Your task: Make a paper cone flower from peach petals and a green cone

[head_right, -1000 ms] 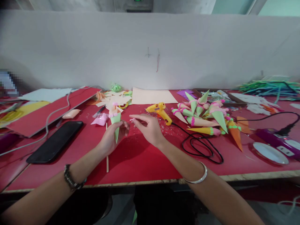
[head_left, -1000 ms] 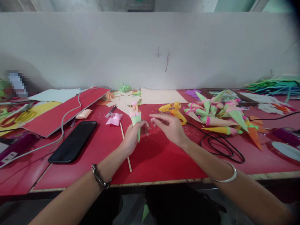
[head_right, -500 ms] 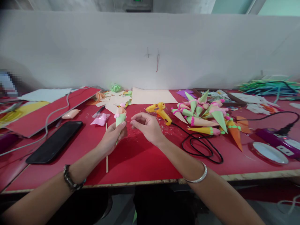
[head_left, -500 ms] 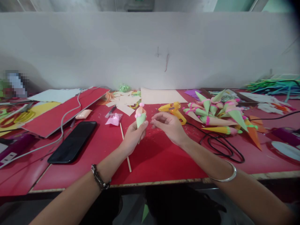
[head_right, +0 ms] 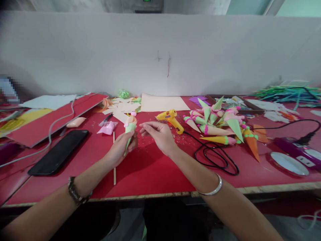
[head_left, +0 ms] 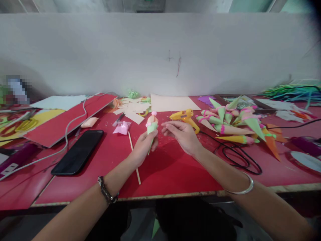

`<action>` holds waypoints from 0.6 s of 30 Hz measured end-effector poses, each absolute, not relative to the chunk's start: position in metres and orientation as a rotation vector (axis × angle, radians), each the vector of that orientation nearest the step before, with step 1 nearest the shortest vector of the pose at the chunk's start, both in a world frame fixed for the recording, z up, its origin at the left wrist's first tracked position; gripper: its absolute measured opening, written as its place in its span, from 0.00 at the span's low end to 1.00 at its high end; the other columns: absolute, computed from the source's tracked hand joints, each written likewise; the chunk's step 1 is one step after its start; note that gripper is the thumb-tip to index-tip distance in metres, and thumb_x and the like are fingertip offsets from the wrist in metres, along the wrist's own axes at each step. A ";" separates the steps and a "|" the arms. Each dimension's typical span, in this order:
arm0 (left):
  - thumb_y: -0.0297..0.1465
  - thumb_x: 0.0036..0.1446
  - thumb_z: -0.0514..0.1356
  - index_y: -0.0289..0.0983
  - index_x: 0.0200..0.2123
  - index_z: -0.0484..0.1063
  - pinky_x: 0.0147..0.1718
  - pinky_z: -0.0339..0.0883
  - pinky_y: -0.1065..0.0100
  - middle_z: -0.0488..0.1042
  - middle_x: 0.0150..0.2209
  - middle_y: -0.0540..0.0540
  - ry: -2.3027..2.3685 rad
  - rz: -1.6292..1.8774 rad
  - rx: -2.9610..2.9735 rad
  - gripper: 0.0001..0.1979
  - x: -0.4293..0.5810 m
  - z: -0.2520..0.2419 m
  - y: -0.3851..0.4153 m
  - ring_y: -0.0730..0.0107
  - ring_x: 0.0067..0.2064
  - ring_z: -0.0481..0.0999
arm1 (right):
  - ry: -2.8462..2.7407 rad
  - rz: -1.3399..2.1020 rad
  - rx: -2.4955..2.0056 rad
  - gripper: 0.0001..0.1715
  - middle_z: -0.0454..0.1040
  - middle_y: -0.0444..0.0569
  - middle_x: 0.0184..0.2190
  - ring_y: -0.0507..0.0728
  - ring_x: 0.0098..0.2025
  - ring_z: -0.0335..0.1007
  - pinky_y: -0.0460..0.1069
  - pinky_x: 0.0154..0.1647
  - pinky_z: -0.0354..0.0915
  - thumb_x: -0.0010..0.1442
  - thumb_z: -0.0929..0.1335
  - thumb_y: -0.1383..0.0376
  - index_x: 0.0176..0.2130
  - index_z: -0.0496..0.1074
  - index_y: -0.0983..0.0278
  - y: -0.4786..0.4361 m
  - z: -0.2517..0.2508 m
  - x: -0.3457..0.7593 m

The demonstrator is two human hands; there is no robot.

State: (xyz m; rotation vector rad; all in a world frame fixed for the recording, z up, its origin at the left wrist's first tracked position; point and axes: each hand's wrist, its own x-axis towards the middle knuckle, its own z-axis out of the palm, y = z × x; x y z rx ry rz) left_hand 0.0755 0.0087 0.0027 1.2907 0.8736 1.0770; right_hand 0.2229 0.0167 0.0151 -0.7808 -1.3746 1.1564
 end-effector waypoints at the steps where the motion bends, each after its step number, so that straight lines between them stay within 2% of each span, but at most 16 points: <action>1: 0.38 0.55 0.50 0.36 0.19 0.57 0.18 0.48 0.75 0.54 0.11 0.56 0.874 1.075 1.292 0.16 0.076 0.002 0.009 0.81 0.16 0.54 | -1.364 1.166 -0.780 0.09 0.70 0.42 0.22 0.47 0.23 0.65 0.44 0.27 0.63 0.53 0.65 0.61 0.30 0.72 0.64 0.017 0.015 0.223; 3: 0.38 0.55 0.50 0.36 0.19 0.57 0.18 0.49 0.75 0.55 0.11 0.56 0.874 1.075 1.296 0.16 0.076 0.002 0.009 0.81 0.16 0.54 | -1.346 1.143 -0.793 0.11 0.66 0.40 0.17 0.45 0.19 0.60 0.43 0.22 0.59 0.52 0.66 0.60 0.25 0.70 0.64 0.017 0.015 0.224; 5: 0.37 0.55 0.49 0.36 0.19 0.57 0.18 0.49 0.75 0.54 0.11 0.56 0.872 1.076 1.296 0.16 0.076 0.002 0.009 0.81 0.16 0.54 | -1.329 1.097 -0.804 0.10 0.64 0.38 0.15 0.45 0.19 0.59 0.42 0.21 0.57 0.50 0.67 0.61 0.23 0.69 0.64 0.018 0.015 0.224; 8: 0.37 0.55 0.49 0.36 0.19 0.57 0.19 0.49 0.76 0.54 0.12 0.56 0.861 1.076 1.292 0.15 0.076 0.003 0.009 0.81 0.16 0.54 | -1.313 1.098 -0.781 0.04 0.70 0.40 0.22 0.46 0.25 0.64 0.43 0.28 0.62 0.47 0.69 0.64 0.28 0.71 0.62 0.018 0.015 0.223; 11: 0.37 0.55 0.49 0.36 0.20 0.57 0.19 0.50 0.75 0.54 0.12 0.56 0.857 1.074 1.298 0.15 0.077 0.004 0.008 0.81 0.16 0.54 | -1.295 1.182 -0.720 0.08 0.73 0.43 0.28 0.49 0.30 0.68 0.47 0.37 0.65 0.48 0.69 0.63 0.33 0.73 0.61 0.018 0.015 0.222; 13: 0.37 0.55 0.49 0.36 0.21 0.57 0.19 0.50 0.75 0.54 0.12 0.57 0.877 1.061 1.310 0.14 0.077 0.004 0.007 0.81 0.16 0.54 | -1.283 1.206 -0.715 0.07 0.72 0.43 0.24 0.49 0.28 0.68 0.47 0.33 0.65 0.50 0.68 0.61 0.31 0.73 0.62 0.017 0.016 0.222; 16: 0.39 0.55 0.48 0.36 0.21 0.58 0.19 0.50 0.74 0.56 0.12 0.56 0.911 1.023 1.338 0.15 0.078 0.003 0.007 0.80 0.16 0.55 | -1.281 1.118 -0.746 0.09 0.67 0.40 0.17 0.46 0.20 0.61 0.43 0.23 0.61 0.50 0.67 0.60 0.24 0.71 0.63 0.015 0.018 0.223; 18: 0.40 0.55 0.48 0.36 0.21 0.58 0.19 0.50 0.74 0.56 0.13 0.56 0.929 1.002 1.367 0.16 0.078 0.002 0.007 0.79 0.17 0.55 | -1.278 1.042 -0.737 0.06 0.67 0.39 0.19 0.45 0.21 0.61 0.42 0.23 0.60 0.49 0.69 0.62 0.24 0.71 0.62 0.015 0.019 0.222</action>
